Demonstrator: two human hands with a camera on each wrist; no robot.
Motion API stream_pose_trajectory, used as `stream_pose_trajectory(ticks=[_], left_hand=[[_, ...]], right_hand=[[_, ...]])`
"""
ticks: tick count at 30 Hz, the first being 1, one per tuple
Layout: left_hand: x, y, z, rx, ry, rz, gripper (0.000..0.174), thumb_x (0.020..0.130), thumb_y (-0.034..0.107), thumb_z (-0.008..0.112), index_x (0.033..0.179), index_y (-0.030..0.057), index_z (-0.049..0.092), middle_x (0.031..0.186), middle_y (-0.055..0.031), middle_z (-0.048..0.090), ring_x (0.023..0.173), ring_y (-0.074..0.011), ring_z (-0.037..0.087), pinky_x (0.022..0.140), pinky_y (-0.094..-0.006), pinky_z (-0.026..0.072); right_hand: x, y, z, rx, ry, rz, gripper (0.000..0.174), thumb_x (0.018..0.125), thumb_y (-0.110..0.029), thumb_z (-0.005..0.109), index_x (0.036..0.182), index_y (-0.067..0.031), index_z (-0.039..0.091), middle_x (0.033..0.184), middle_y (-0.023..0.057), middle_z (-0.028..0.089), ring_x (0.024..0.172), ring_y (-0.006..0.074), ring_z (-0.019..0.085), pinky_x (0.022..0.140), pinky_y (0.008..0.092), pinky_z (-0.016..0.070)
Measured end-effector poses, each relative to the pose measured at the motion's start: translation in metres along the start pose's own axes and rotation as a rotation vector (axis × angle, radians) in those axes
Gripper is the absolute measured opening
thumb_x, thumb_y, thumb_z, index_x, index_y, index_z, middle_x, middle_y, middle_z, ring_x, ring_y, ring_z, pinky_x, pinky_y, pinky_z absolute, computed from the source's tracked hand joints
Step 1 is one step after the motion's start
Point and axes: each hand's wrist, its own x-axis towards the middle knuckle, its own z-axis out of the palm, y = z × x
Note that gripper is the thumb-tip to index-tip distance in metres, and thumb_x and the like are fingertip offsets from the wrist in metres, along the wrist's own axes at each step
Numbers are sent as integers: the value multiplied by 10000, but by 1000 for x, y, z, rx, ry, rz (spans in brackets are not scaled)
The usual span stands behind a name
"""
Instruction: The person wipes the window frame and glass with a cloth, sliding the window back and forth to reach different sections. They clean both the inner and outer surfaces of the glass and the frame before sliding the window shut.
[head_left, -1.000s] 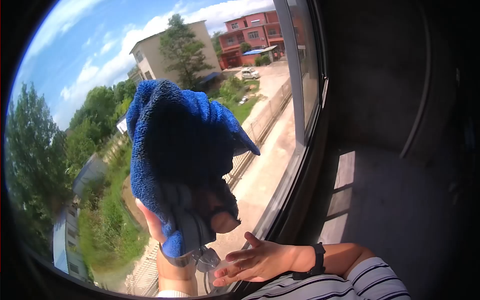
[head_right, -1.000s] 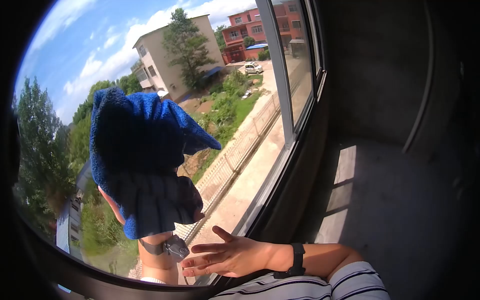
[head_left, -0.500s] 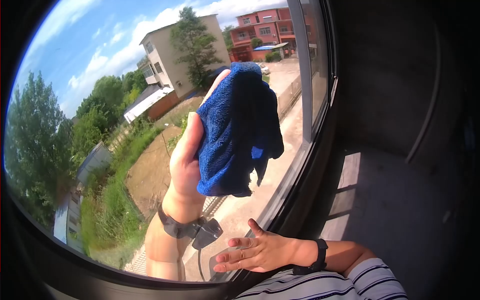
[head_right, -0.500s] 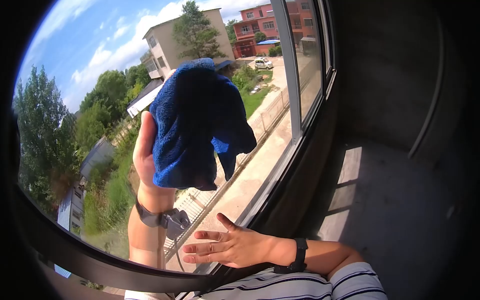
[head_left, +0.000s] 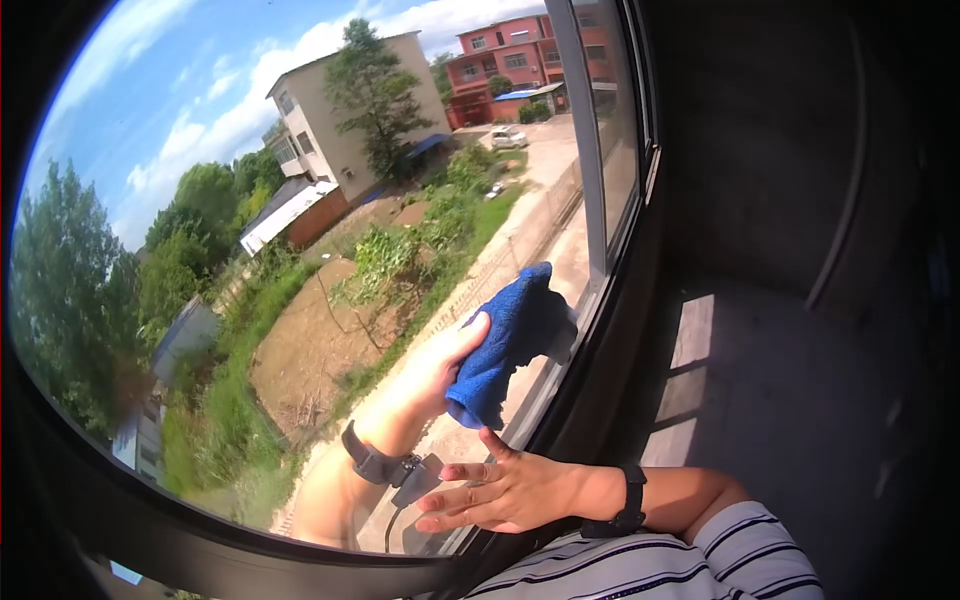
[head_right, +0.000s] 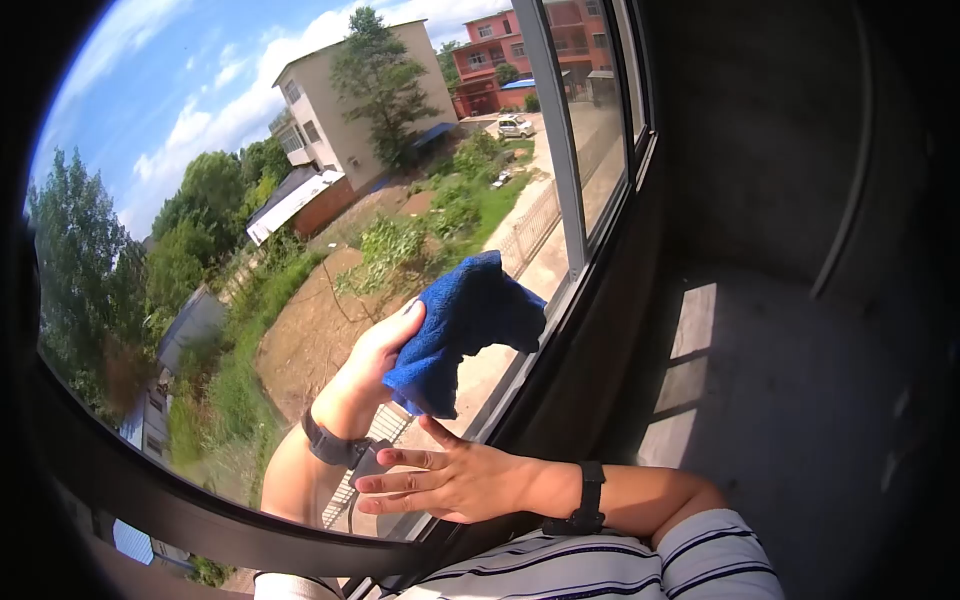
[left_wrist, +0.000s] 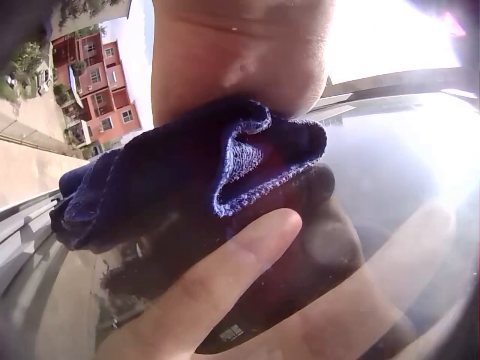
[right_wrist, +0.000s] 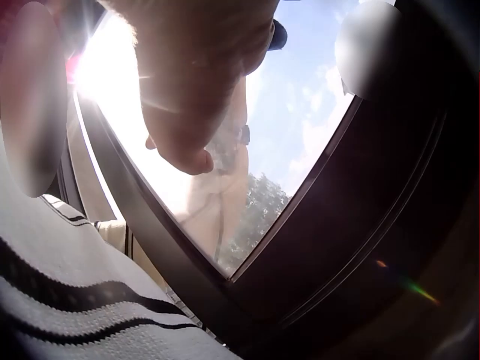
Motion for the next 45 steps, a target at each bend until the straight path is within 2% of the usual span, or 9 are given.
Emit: stream_pose_trajectory(ticks=[5, 11, 21, 24, 27, 35, 37, 41, 45], left_hand=[[-53, -16, -26, -322, -41, 186, 564, 998, 365, 430, 1375, -55, 409, 1322, -208, 535, 1173, -293, 565, 1029, -411, 436], [-177, -7, -39, -217, 489, 778, 536, 1013, 367, 369, 1368, -32, 427, 1285, -193, 566, 1104, -292, 603, 981, -443, 470], [-282, -34, 138, 346, 1149, 1350, 518, 1012, 331, 370, 1361, -47, 434, 1318, -172, 536, 1203, -287, 525, 1061, -400, 379], [-268, -53, 181, 144, 1096, 1287, 570, 971, 461, 438, 1277, -15, 506, 1315, -184, 528, 1169, -330, 544, 1018, -459, 433], [-273, -107, 182, -164, 1419, 1528, 661, 938, 481, 338, 1256, -90, 437, 1214, -241, 511, 1075, -360, 521, 991, -559, 386], [-99, -92, 244, -339, 1038, 867, 630, 955, 489, 454, 1313, -29, 452, 1285, -189, 530, 1181, -283, 525, 1039, -436, 383], [-61, -76, 241, 142, 1073, 763, 574, 977, 428, 476, 1308, -41, 461, 1295, -184, 527, 1183, -253, 529, 1038, -378, 379], [-31, -68, 211, 1664, 1329, 571, 508, 860, 220, 685, 1290, 14, 511, 1197, -168, 599, 1124, -271, 537, 992, -380, 361], [-69, -90, 195, 1593, 1590, 845, 398, 908, 225, 601, 1230, 13, 503, 1258, -173, 534, 1170, -301, 509, 1020, -403, 363]], right_hand=[[0, -2, -12, 14, -34, -24, 713, 874, -167, 559, 1514, -255, 255, 1586, -50, 198, 1471, 164, 142, 1138, 572, -122], [-9, 12, -37, 86, -147, -110, 700, 850, -204, 608, 1489, -233, 322, 1569, -5, 249, 1459, 222, 194, 1167, 559, -21], [-24, 35, -81, 932, -45, -54, 649, 862, -136, 642, 1443, -62, 363, 1501, 204, 336, 1393, 370, 320, 1132, 495, 257], [-25, 37, -101, 1149, -109, -86, 700, 905, -197, 614, 1483, -31, 254, 1524, 223, 270, 1405, 371, 291, 1139, 445, 258], [-29, 39, -107, 1262, -216, -144, 837, 929, -361, 589, 1520, -42, 91, 1571, 197, 145, 1435, 361, 213, 1156, 411, 221], [-54, 35, -119, 1807, -368, 148, 1154, 787, -475, 748, 1524, -77, -47, 1592, 140, 61, 1462, 261, 119, 1171, 393, 171], [-65, 43, -141, 2224, -395, 279, 1062, 803, -442, 751, 1522, -68, 66, 1535, 128, 239, 1418, 235, 254, 1147, 383, 248], [-84, 43, -137, 2147, 8, 1020, 448, 982, -295, 504, 1321, -4, 471, 1182, 146, 622, 1051, 251, 635, 919, 363, 521], [-100, 96, -169, 1742, 474, 914, 377, 964, -213, 527, 1261, 20, 524, 1181, 144, 624, 987, 196, 644, 857, 308, 528]])
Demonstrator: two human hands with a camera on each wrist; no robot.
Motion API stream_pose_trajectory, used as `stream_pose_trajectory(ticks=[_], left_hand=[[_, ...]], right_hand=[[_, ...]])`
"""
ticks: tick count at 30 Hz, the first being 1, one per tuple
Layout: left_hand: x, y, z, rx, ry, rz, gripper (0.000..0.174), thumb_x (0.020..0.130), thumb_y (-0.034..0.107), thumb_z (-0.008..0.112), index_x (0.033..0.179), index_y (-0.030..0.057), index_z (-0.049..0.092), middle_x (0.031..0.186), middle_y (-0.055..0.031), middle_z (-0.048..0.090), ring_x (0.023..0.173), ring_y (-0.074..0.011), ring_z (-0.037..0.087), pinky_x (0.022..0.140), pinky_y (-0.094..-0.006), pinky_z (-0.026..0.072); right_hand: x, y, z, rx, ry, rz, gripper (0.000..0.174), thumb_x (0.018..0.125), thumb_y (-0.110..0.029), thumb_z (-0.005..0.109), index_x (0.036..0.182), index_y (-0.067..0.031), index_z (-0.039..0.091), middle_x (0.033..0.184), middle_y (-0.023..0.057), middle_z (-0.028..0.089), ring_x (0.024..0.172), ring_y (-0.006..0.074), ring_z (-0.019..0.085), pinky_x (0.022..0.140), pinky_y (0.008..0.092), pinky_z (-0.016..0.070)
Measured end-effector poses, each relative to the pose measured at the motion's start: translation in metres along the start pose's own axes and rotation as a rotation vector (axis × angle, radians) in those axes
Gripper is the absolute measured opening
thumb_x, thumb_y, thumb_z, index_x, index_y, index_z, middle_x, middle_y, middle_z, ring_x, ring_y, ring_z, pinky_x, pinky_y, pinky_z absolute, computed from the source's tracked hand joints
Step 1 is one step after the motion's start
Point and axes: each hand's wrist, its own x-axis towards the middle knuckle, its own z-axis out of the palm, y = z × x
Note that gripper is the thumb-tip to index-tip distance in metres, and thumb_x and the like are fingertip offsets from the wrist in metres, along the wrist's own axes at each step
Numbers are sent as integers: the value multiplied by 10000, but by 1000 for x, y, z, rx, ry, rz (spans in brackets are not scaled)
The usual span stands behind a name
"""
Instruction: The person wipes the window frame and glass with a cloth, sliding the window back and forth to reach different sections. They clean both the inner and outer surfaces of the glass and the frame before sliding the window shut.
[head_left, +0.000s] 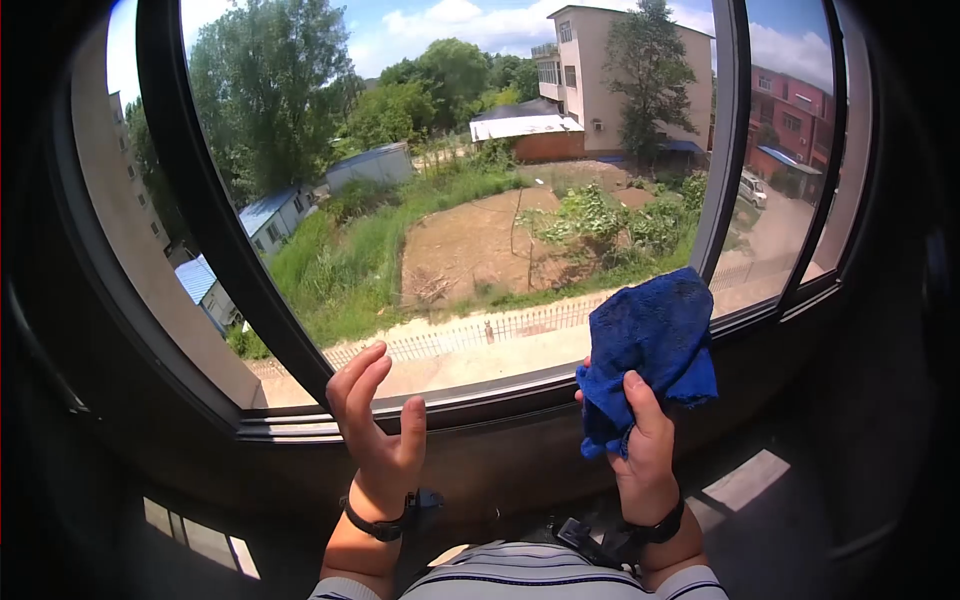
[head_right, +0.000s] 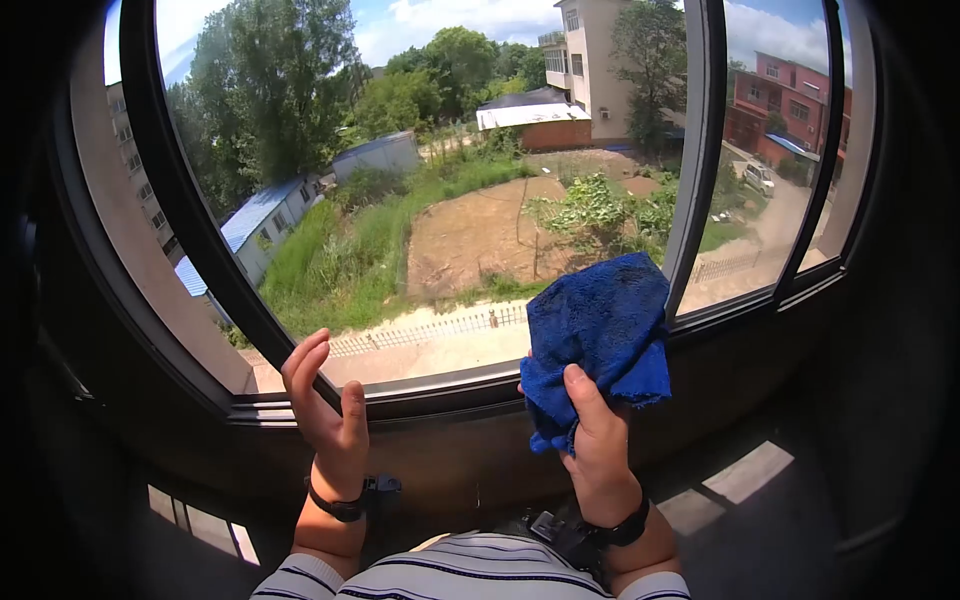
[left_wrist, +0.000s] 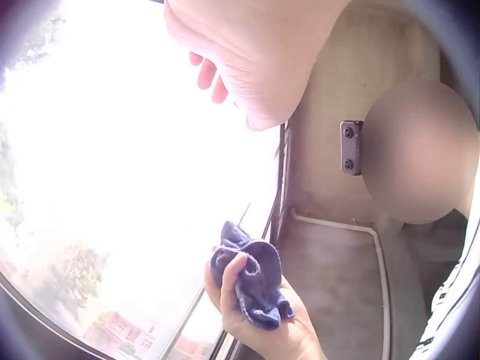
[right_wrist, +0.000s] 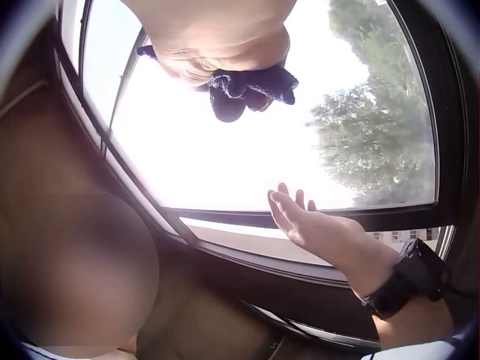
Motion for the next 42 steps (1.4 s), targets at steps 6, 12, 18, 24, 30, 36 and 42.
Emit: stream_pose_trajectory(ticks=[6, 12, 18, 24, 30, 36, 42], left_hand=[[-9, -118, -65, 319, 407, -339, 549, 941, 217, 598, 1402, 32, 363, 1422, -120, 370, 1269, -268, 407, 1077, -408, 299], [-29, -172, -35, -226, 227, -700, 282, 1001, 250, 452, 1107, 1, 528, 1018, -78, 590, 899, -144, 531, 815, -292, 404], [-28, -164, -11, 31, 437, -515, 340, 1004, 343, 441, 956, 14, 508, 803, -15, 398, 731, -140, 396, 691, -296, 352], [-28, -168, -18, 79, 367, -564, 579, 986, 562, 383, 991, -4, 500, 806, 12, 404, 751, -110, 379, 692, -273, 339], [-37, -175, -23, 72, 366, -526, 378, 1001, 372, 452, 1038, 1, 515, 805, 5, 405, 743, -121, 374, 682, -269, 341], [-38, -183, -25, 54, 332, -552, 399, 1019, 368, 421, 1071, -15, 518, 825, -7, 421, 768, -130, 388, 718, -266, 351], [-54, -202, -33, 58, 333, -637, 580, 1016, 509, 343, 1113, -34, 523, 897, -34, 496, 853, -145, 442, 814, -280, 368]], right_hand=[[110, -123, -8, -1302, 1050, -892, 517, 890, -157, 647, 1333, 26, 452, 1293, 205, 551, 1068, 343, 606, 963, 387, 443], [198, -163, 52, -1658, 183, -1762, 764, 821, -545, 659, 1432, -152, 419, 1519, 121, 327, 1401, 340, 299, 1133, 550, 188], [209, -140, 101, -1600, 245, -1962, 667, 854, -332, 665, 1427, -96, 419, 1443, 115, 457, 1316, 328, 437, 1130, 461, 241], [133, 45, 57, -1725, -296, -1746, 430, 959, -313, 491, 1384, -358, 449, 1423, -84, 456, 1319, 163, 409, 1145, 464, 221], [120, 64, -41, -1904, -878, -1790, 462, 950, -256, 489, 1406, -290, 424, 1464, -62, 415, 1352, 150, 374, 1179, 479, 157], [200, -151, 57, -1731, -92, -1917, 564, 774, -223, 733, 1305, -166, 550, 1320, 98, 571, 1314, 283, 451, 1176, 487, 176], [251, -255, 123, -1157, 282, -1703, 367, 807, -88, 624, 1153, 28, 589, 1004, 215, 639, 895, 354, 625, 756, 415, 495]])
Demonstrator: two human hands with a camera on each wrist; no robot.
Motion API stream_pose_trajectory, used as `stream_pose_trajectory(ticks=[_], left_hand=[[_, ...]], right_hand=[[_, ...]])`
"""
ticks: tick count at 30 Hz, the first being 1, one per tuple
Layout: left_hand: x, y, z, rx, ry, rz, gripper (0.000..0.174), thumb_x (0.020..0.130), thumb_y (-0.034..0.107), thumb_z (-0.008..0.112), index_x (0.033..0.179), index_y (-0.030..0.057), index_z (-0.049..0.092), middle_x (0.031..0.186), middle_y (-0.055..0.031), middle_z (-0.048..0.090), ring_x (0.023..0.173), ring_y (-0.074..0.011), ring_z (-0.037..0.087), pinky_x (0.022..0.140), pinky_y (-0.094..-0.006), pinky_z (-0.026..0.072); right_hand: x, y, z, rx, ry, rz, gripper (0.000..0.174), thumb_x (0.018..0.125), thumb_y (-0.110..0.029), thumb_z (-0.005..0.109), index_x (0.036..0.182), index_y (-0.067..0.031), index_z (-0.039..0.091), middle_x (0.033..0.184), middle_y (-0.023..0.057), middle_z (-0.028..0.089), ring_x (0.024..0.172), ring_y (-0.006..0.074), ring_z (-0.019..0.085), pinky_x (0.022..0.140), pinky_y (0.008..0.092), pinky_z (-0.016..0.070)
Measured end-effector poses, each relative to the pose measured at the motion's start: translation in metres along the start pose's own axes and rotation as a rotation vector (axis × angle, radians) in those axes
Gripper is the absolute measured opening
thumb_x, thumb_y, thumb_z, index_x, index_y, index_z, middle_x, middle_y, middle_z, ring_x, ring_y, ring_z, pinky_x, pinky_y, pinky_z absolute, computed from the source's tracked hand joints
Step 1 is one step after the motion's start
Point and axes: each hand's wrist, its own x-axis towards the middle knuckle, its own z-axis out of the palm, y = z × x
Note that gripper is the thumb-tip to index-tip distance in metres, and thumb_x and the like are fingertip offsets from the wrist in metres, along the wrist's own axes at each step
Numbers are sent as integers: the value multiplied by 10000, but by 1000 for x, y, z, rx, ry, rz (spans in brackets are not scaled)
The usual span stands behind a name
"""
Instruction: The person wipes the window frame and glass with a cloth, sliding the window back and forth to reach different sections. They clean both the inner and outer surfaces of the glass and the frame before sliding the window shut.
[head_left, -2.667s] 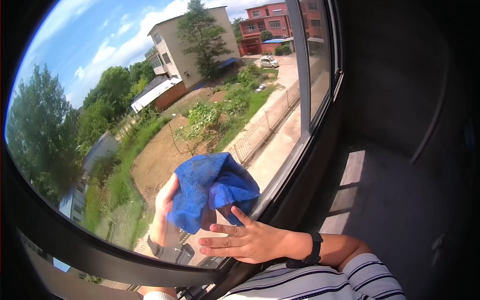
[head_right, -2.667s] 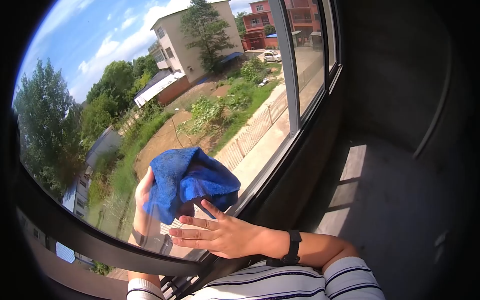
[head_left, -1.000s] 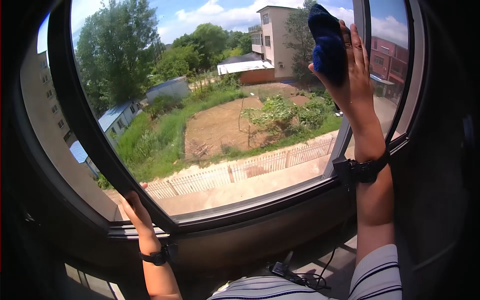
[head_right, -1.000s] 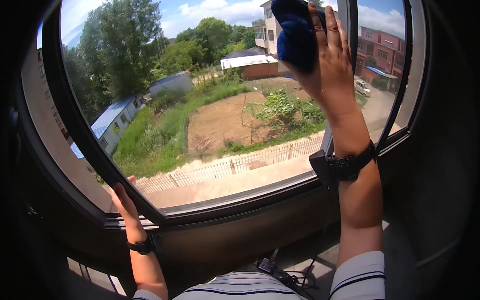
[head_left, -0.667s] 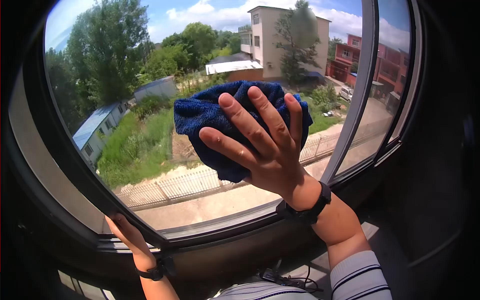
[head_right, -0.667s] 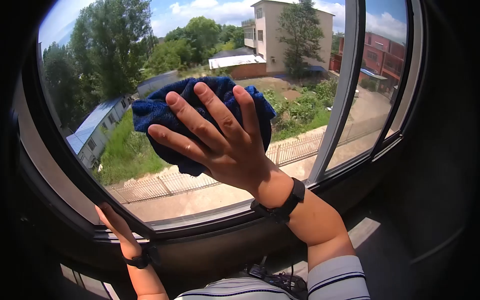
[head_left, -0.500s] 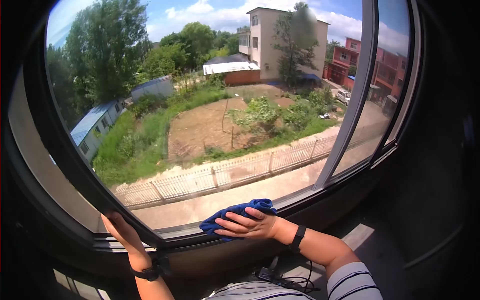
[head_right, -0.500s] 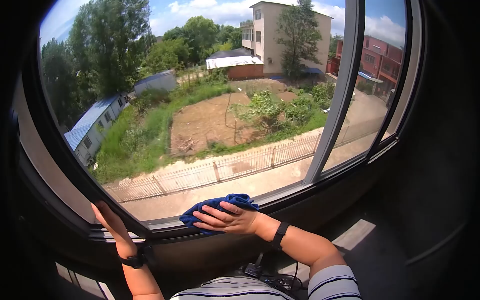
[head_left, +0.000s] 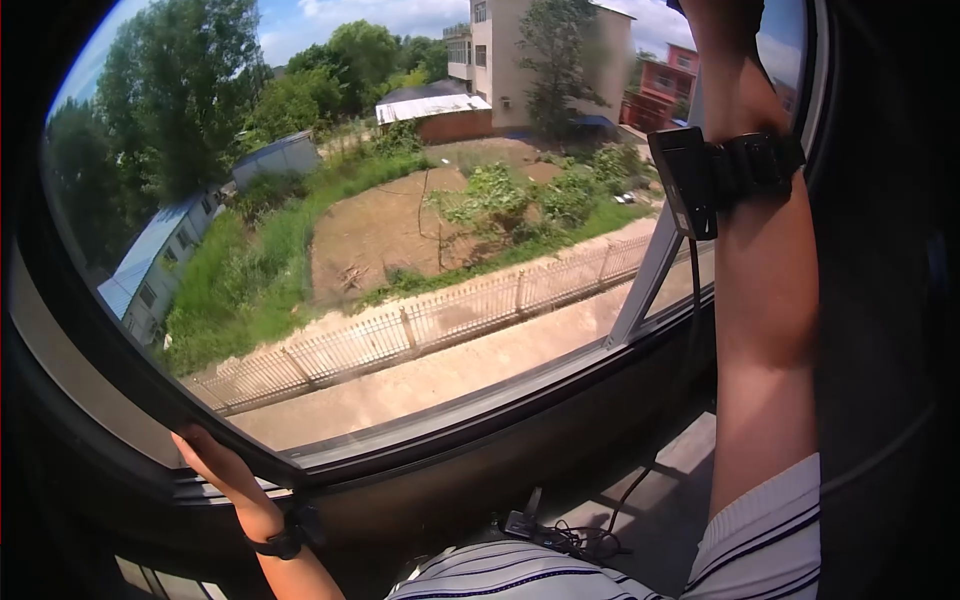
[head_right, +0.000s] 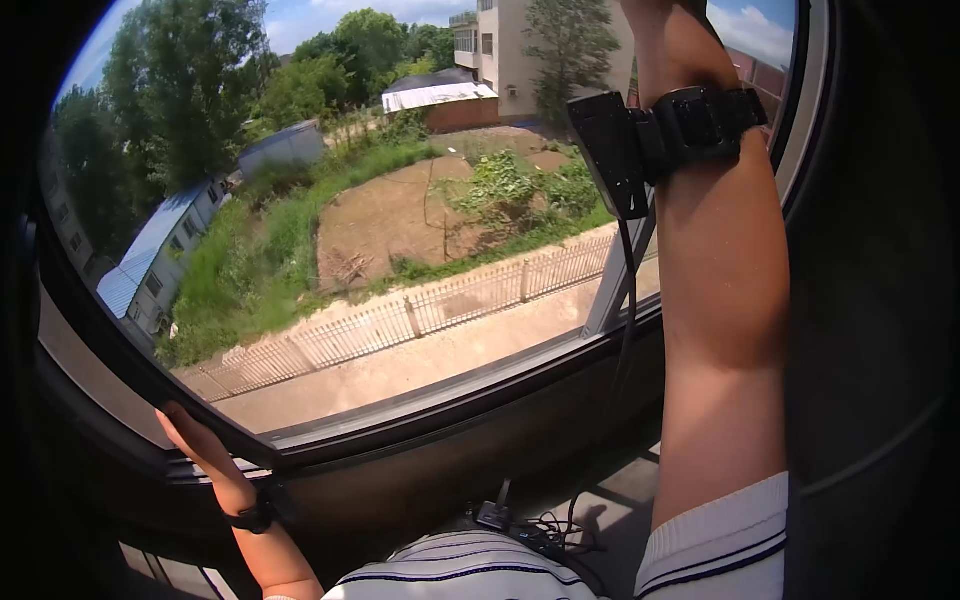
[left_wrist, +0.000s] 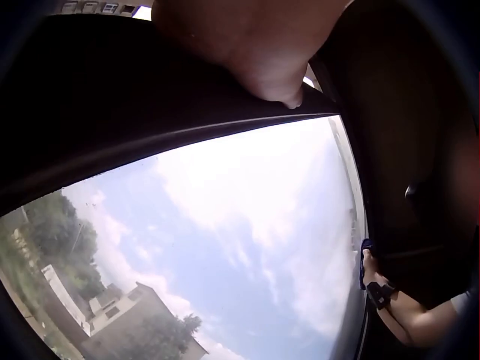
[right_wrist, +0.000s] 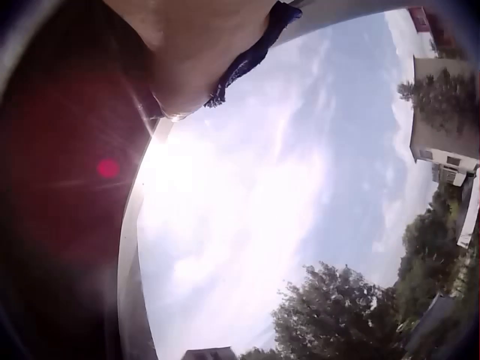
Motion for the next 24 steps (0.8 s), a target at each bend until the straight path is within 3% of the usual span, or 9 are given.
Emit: stream_pose_trajectory(ticks=[2, 4, 6, 8, 9, 12, 18, 21, 24], left_hand=[[0, 6, 2, 7, 5, 28, 594, 1014, 520, 335, 1109, -36, 522, 898, -35, 495, 856, -148, 444, 818, -281, 368], [1, 5, 3, 12, 29, 35, 610, 1009, 533, 336, 1122, -37, 521, 911, -42, 501, 858, -152, 445, 819, -283, 370], [2, 2, 4, 3, -1, 7, 626, 1003, 545, 342, 1148, -38, 520, 929, -50, 510, 863, -157, 453, 819, -287, 376], [2, 21, 12, -3, 90, 124, 558, 986, 557, 392, 1012, 13, 511, 806, -7, 482, 720, -100, 459, 674, -249, 387], [2, 20, 12, -8, 95, 126, 558, 986, 557, 392, 1012, 13, 511, 806, -7, 482, 720, -100, 459, 674, -249, 387], [1, 22, 11, 20, 54, 86, 668, 979, 587, 366, 1149, -40, 525, 909, -35, 503, 847, -154, 458, 795, -291, 379], [-3, 38, 16, -46, 47, 69, 609, 989, 541, 386, 1132, -32, 533, 874, -27, 492, 810, -141, 444, 767, -288, 373], [-5, 27, 10, -27, 8, 26, 555, 992, 508, 412, 1103, -22, 531, 869, -17, 489, 793, -124, 434, 737, -276, 363], [-7, 38, 15, -103, 29, 33, 469, 1005, 418, 428, 1180, -5, 526, 855, 15, 472, 769, -90, 419, 684, -247, 355]], right_hand=[[-41, -15, 5, -129, 131, -364, 392, 827, -109, 638, 1189, 26, 576, 1018, 207, 653, 897, 361, 643, 787, 405, 508], [-120, -21, -19, -186, -106, -422, 690, 731, -165, 731, 1369, -92, 480, 1407, 152, 490, 1333, 309, 431, 1148, 466, 214], [-189, -35, -45, -199, -223, -340, 593, 819, -366, 687, 1350, -162, 518, 1403, 99, 509, 1323, 282, 436, 1125, 495, 210], [-266, -36, -86, -197, -401, -317, 686, 803, -252, 723, 1401, -115, 416, 1442, 158, 445, 1344, 353, 403, 1124, 581, 186], [-313, -34, -102, -140, -434, -226, 495, 860, -281, 640, 1332, -210, 510, 1430, 78, 481, 1362, 298, 384, 1137, 581, 143], [-394, -25, -149, -83, -714, -348, 500, 850, -185, 581, 1339, -256, 510, 1472, 1, 426, 1410, 253, 302, 1157, 579, 96], [-277, -56, -111, -79, -764, -471, 399, 924, -165, 487, 1298, -270, 581, 1393, 0, 530, 1344, 230, 435, 1173, 560, 113], [-149, -77, -48, -181, -421, -410, 452, 832, -274, 674, 1271, -183, 613, 1356, 40, 563, 1311, 255, 475, 1180, 500, 146], [-36, -62, 15, -240, -179, -316, 508, 731, -197, 739, 1220, -122, 622, 1192, 122, 643, 1101, 320, 611, 1083, 475, 343]])
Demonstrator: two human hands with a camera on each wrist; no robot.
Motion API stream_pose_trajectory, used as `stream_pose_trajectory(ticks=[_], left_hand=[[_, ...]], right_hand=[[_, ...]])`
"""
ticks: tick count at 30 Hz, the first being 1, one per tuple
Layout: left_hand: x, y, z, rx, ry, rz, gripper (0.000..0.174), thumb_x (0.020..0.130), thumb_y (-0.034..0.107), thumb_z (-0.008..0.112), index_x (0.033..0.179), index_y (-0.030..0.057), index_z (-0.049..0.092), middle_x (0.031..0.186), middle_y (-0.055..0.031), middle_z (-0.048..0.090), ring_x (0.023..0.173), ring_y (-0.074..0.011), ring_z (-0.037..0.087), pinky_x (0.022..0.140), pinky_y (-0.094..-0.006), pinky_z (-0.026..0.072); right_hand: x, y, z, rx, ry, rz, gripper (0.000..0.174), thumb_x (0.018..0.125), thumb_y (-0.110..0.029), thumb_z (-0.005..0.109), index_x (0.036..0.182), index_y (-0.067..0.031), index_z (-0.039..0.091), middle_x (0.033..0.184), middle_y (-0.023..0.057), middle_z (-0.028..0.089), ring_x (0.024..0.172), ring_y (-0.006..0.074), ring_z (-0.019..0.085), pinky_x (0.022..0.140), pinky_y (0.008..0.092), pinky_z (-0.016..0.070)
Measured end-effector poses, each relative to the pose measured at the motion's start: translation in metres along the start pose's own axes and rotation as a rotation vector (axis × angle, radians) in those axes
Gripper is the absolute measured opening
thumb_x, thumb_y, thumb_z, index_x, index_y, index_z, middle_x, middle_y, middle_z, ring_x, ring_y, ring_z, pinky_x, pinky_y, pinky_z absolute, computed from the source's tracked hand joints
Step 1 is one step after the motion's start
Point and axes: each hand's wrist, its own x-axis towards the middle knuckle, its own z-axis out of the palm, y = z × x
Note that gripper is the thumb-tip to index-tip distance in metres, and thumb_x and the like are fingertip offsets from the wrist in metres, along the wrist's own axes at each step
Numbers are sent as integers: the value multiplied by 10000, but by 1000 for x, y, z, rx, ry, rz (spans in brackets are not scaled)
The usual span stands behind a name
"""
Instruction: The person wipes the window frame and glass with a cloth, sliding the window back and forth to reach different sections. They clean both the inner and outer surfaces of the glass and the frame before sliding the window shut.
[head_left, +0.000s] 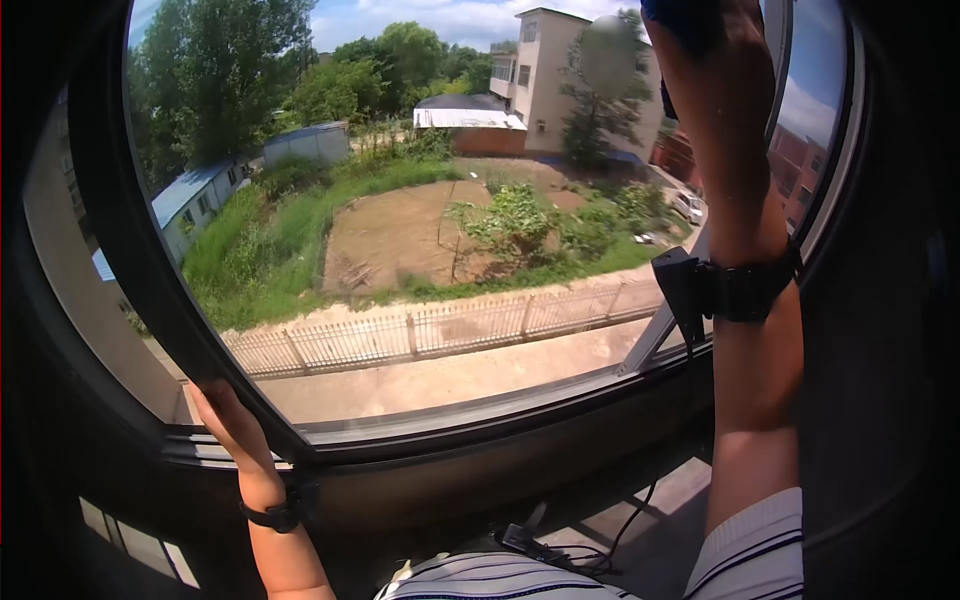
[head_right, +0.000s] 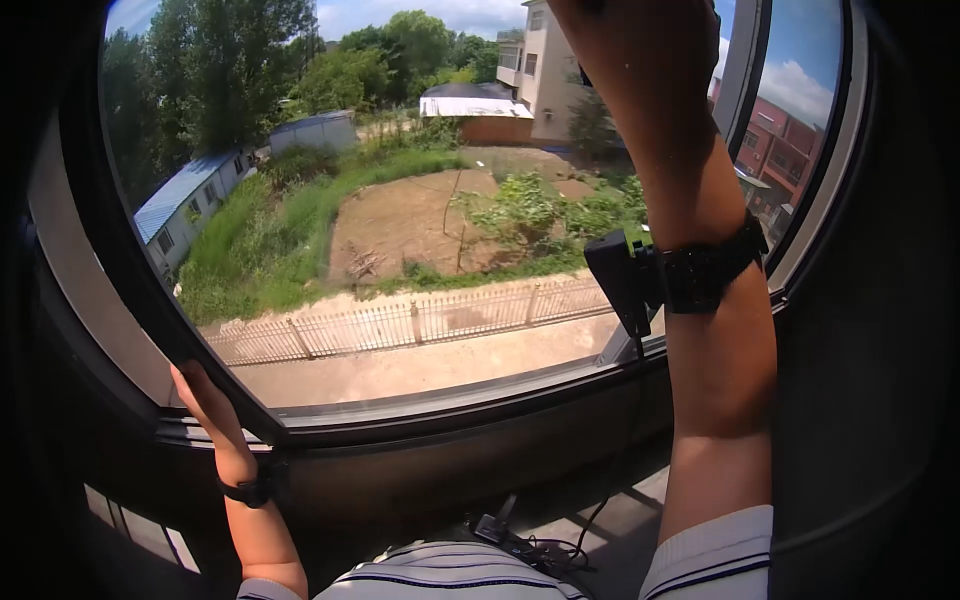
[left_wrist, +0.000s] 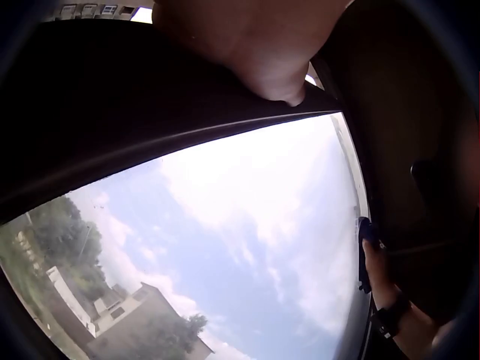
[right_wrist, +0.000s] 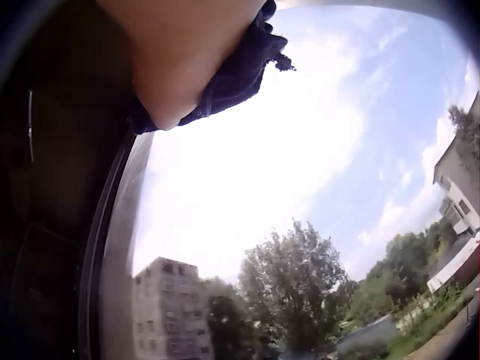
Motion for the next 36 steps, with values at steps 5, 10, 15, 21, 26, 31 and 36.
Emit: stream_pose_trajectory(ticks=[5, 10, 15, 21, 26, 31, 36], left_hand=[[-3, 6, 2, -8, 12, 21, 424, 1014, 346, 424, 1230, -7, 516, 927, -9, 534, 829, -100, 466, 757, -249, 385], [-4, 14, 7, -9, 42, 34, 312, 991, 218, 424, 1180, -7, 529, 893, -25, 529, 800, -113, 474, 739, -253, 396], [-4, 14, 4, 59, 13, 34, 262, 997, 206, 447, 1140, 8, 542, 870, -18, 515, 787, -117, 460, 742, -259, 391], [-1, 0, 4, -205, -39, -7, 532, 1036, 416, 314, 1263, -28, 501, 1105, -95, 601, 996, -161, 555, 899, -277, 412], [-1, 14, 10, -243, 2, -2, 531, 1039, 432, 299, 1154, -25, 544, 973, -82, 625, 906, -163, 579, 829, -269, 432], [3, 12, 14, -198, 9, 53, 457, 1045, 356, 308, 1157, -23, 538, 935, -119, 629, 866, -198, 604, 792, -291, 453], [2, 25, 10, -148, -55, 67, 462, 1049, 376, 293, 1127, -5, 543, 914, -103, 615, 833, -163, 570, 755, -287, 442]], right_hand=[[20, -84, 13, -38, 181, -100, 585, 772, -85, 701, 1328, -144, 531, 1127, 124, 669, 1027, 308, 641, 875, 368, 519], [-92, -159, -9, 248, -81, -232, 378, 803, -285, 701, 1180, -289, 669, 1344, 53, 573, 1274, 264, 505, 1129, 441, 265], [-265, -216, -50, 437, -463, -668, 391, 930, -284, 463, 1310, -243, 547, 1482, -10, 422, 1349, 162, 419, 1178, 435, 145], [-274, -175, -67, 578, -745, -888, 415, 906, -227, 471, 1318, -224, 520, 1478, -14, 429, 1339, 149, 426, 1169, 421, 198], [-222, -139, -65, 447, -584, -682, 302, 913, -246, 527, 1209, -286, 574, 1380, 5, 534, 1263, 193, 508, 1136, 485, 265], [-184, -155, -65, 470, -524, -335, 273, 873, -191, 572, 1131, -246, 641, 1350, 88, 555, 1276, 276, 497, 1118, 520, 274], [-168, -232, -47, 572, -557, -529, 367, 886, -178, 521, 1232, -276, 589, 1426, 20, 488, 1318, 215, 456, 1138, 480, 267]])
